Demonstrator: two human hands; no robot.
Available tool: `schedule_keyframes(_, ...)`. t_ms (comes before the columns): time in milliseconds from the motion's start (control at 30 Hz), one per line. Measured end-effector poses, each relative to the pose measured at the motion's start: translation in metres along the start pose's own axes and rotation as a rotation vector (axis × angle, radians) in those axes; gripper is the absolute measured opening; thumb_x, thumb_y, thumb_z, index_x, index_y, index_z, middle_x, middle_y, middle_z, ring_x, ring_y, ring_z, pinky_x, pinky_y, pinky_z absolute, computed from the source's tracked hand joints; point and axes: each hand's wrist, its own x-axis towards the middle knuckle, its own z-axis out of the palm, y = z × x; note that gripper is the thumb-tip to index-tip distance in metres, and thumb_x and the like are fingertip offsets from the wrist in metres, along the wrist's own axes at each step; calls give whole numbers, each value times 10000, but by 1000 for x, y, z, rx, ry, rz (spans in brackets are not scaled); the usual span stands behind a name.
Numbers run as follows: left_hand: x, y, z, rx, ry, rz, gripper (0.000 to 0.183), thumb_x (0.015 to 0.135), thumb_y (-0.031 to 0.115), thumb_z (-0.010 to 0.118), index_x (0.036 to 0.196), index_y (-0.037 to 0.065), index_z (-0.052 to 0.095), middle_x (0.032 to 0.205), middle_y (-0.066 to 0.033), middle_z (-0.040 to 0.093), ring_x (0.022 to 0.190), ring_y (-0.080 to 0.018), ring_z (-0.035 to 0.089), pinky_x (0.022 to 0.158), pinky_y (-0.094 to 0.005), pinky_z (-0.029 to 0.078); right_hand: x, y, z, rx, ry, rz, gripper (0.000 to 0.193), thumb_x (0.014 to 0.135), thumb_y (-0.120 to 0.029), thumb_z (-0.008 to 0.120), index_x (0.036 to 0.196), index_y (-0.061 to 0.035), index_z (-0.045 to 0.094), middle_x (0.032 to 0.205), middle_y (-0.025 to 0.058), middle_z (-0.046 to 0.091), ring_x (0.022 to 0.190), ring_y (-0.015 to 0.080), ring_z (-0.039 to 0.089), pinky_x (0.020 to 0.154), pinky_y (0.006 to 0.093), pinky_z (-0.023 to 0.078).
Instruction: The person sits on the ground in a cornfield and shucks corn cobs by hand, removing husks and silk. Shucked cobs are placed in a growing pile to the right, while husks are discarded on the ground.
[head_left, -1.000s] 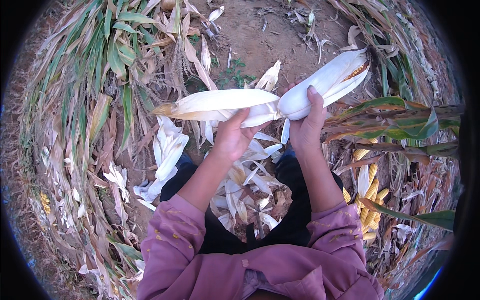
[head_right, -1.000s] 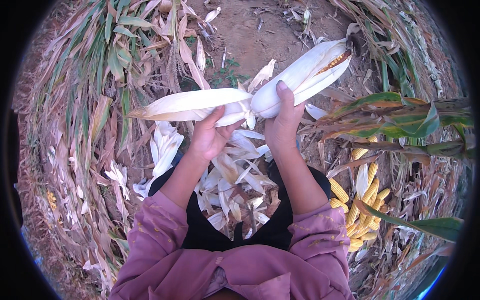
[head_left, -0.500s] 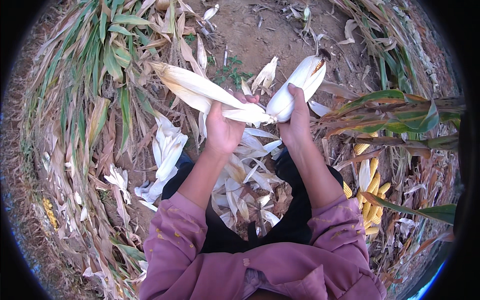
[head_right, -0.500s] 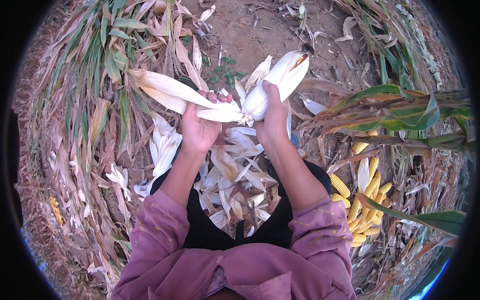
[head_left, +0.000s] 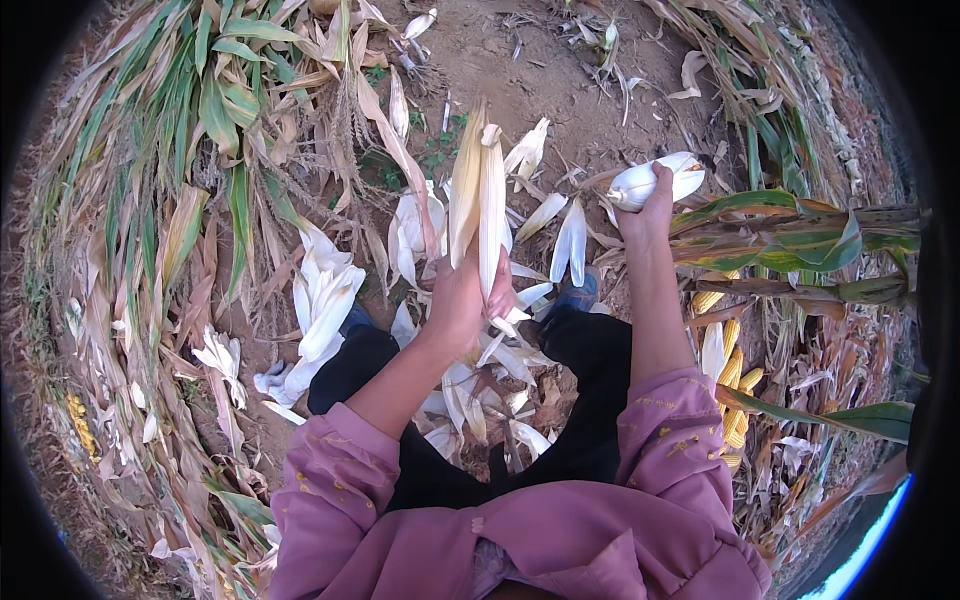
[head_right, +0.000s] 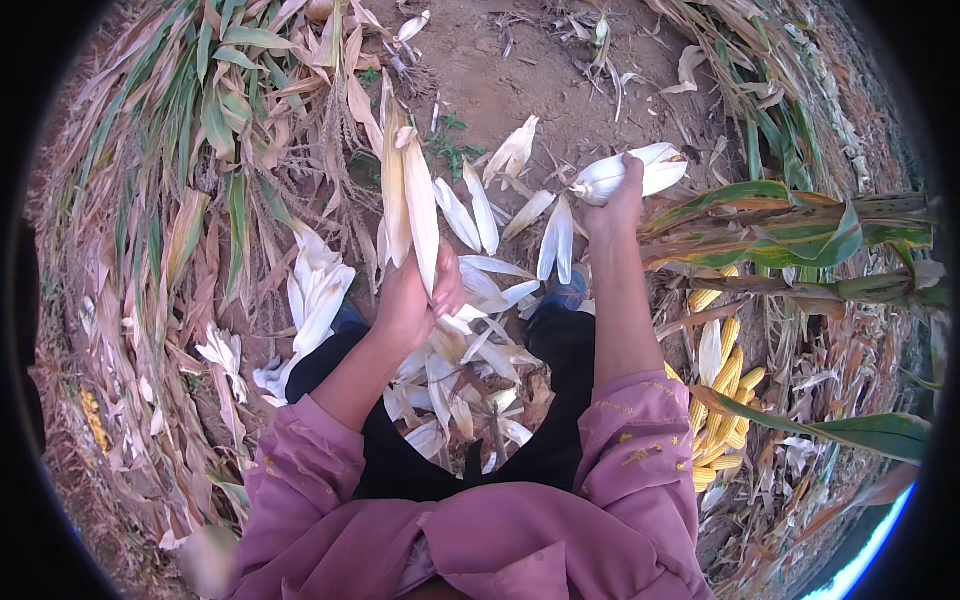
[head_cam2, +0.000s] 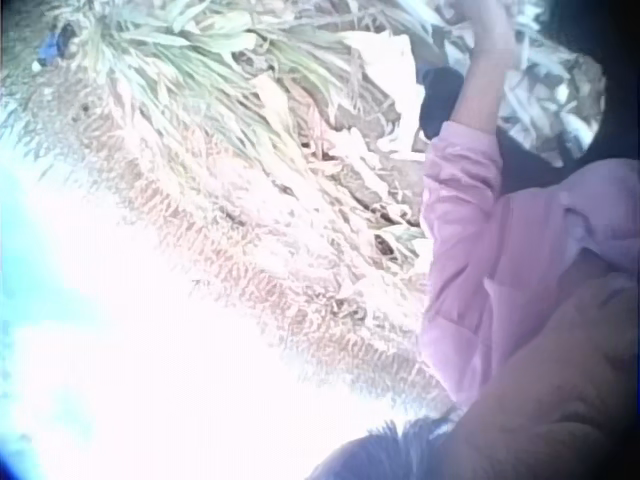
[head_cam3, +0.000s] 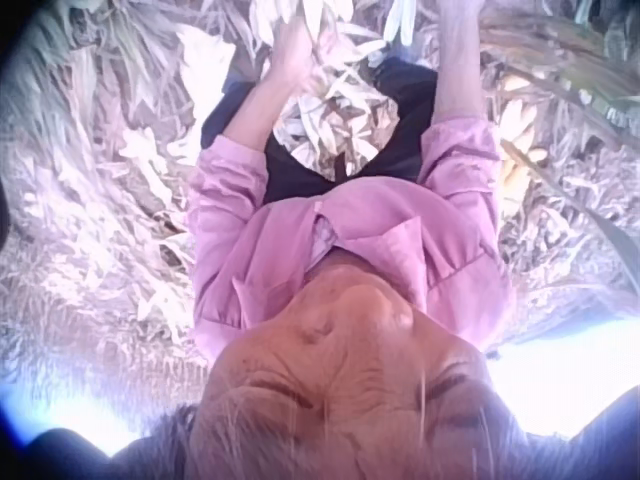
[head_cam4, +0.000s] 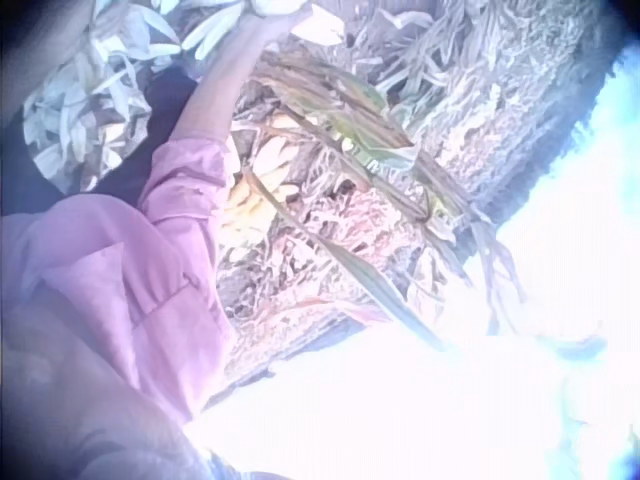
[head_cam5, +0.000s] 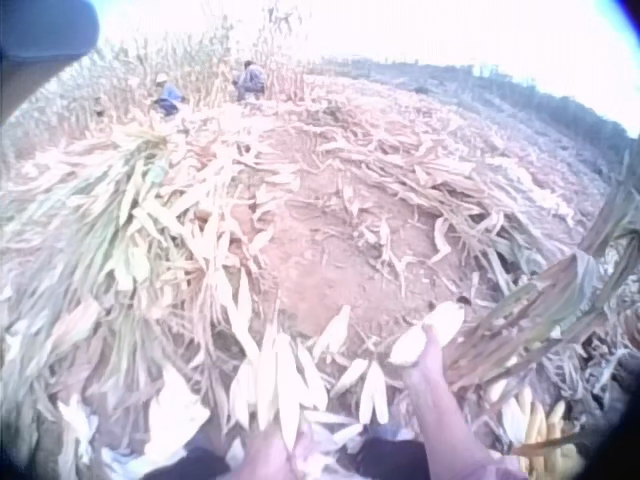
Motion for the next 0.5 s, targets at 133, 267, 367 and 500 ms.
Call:
schedule_keyframes(133,18,-5,-13,390,261,101,696,830,293,672,1334,-4,295,1254,-193,457,1194,-245,440,1016,-401,328,-16,8,9,9,-313,341,410,784,-260,675,1060,-17,492,890,131,577,785,258,598,713,385,540)
schedule_keyframes(267,27,10,-19,383,296,141,645,871,312,611,1354,-5,323,1300,-171,431,1200,-244,437,1011,-386,331,-74,26,29,-339,-635,329,459,820,-300,639,1077,54,499,905,153,617,784,231,633,730,350,545)
schedule_keyframes(367,32,19,-20,226,219,108,596,892,321,575,1350,10,354,1277,-145,458,1180,-231,452,988,-378,352,-95,40,27,-599,-723,198,475,795,-237,634,1146,52,496,942,132,623,816,207,637,743,325,532)
schedule_keyframes(500,28,23,-7,28,55,62,574,875,265,572,1355,34,358,1252,-98,483,1147,-204,476,961,-371,382,-110,53,24,-756,-815,20,672,742,-202,709,1285,21,382,1146,124,542,1047,194,540,903,317,441)
